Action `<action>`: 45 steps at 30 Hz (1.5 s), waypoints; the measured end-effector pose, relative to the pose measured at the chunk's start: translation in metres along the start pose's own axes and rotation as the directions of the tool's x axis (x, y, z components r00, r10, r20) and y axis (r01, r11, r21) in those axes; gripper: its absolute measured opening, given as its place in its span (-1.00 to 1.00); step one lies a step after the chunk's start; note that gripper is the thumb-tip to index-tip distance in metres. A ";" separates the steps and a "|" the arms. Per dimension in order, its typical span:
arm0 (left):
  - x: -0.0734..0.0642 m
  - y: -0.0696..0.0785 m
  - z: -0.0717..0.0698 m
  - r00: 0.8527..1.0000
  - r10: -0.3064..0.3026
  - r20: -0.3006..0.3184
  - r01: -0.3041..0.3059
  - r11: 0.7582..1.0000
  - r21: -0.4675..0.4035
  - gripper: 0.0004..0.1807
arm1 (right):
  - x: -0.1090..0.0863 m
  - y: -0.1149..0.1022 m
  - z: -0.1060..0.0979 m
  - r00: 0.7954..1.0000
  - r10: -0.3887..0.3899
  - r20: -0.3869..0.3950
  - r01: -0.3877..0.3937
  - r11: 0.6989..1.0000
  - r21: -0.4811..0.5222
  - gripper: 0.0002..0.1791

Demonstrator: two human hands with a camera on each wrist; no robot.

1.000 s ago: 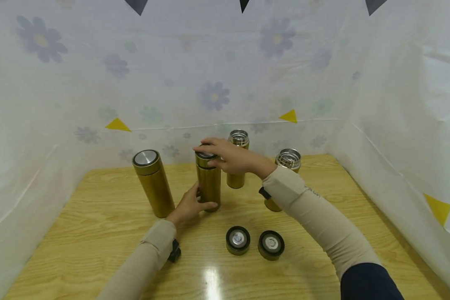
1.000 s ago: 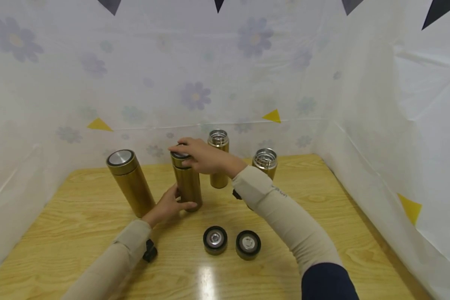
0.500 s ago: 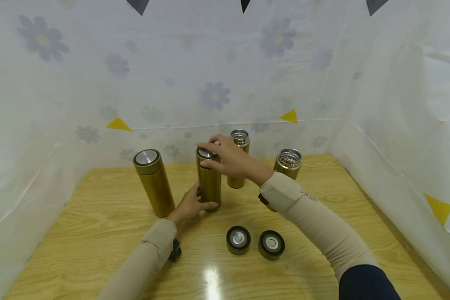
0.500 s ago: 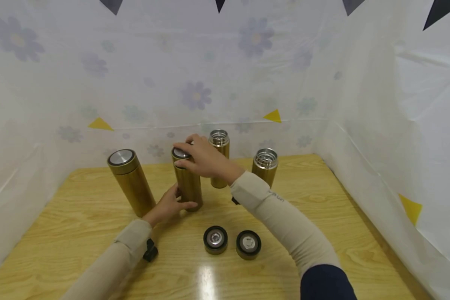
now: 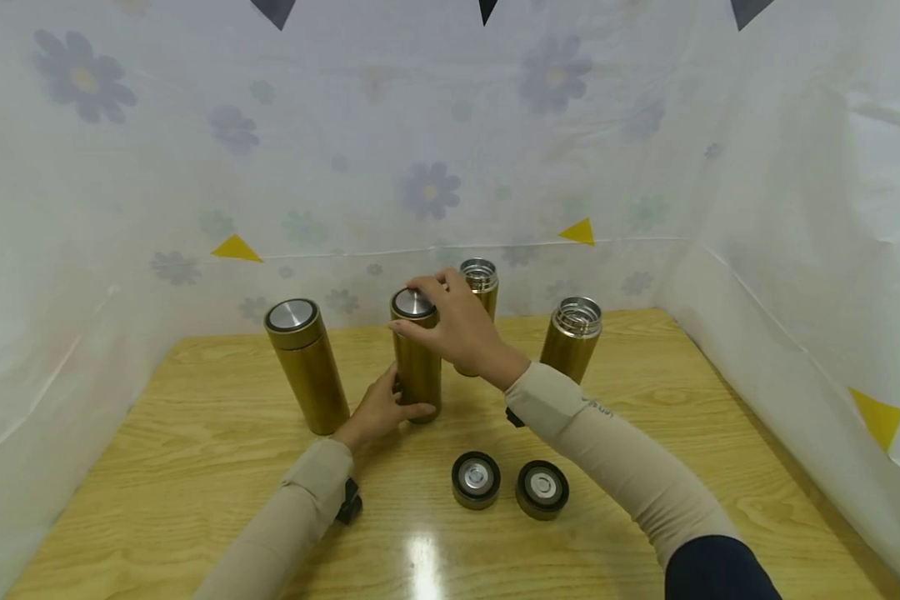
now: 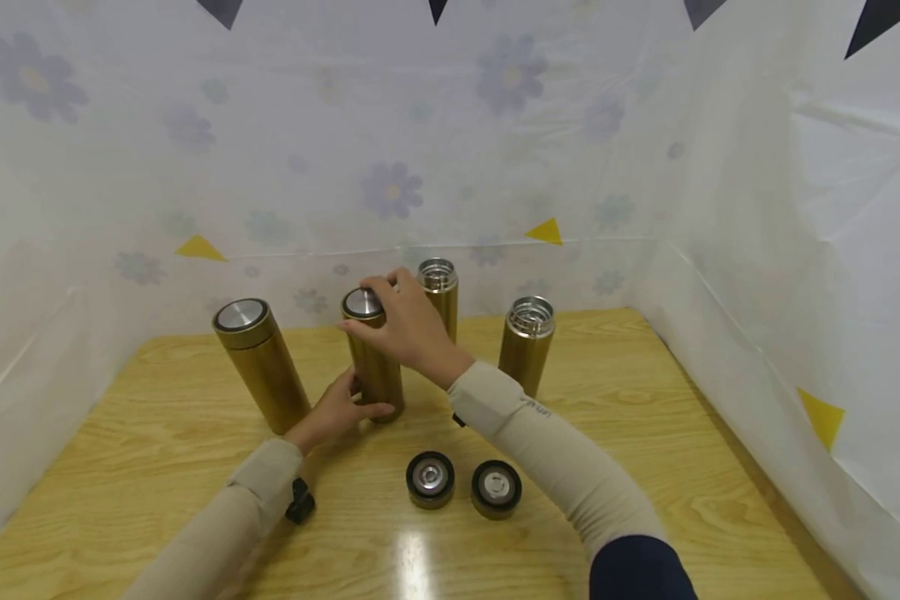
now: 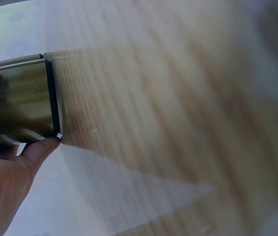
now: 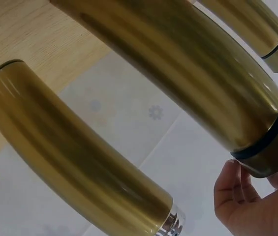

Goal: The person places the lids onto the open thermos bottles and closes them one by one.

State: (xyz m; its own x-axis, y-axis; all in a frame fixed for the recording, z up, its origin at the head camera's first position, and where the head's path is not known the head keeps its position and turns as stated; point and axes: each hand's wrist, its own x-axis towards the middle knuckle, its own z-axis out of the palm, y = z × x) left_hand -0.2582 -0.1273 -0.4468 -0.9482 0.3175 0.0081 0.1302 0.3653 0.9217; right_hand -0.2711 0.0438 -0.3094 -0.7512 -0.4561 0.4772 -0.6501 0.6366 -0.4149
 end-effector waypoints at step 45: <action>0.000 0.001 0.000 0.999 -0.032 -0.014 0.032 0.999 0.002 -0.01 | 0.013 -0.002 -0.042 0.920 -0.125 0.371 0.162 0.984 -0.071 -0.38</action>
State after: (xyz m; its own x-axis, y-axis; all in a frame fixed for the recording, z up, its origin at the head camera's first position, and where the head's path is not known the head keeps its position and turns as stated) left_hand -0.2581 -0.1270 -0.4461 -0.9559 0.2932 -0.0164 0.0998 0.3768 0.9209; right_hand -0.2743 0.0630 -0.2697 -0.6527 -0.7297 0.2039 -0.7535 0.5969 -0.2758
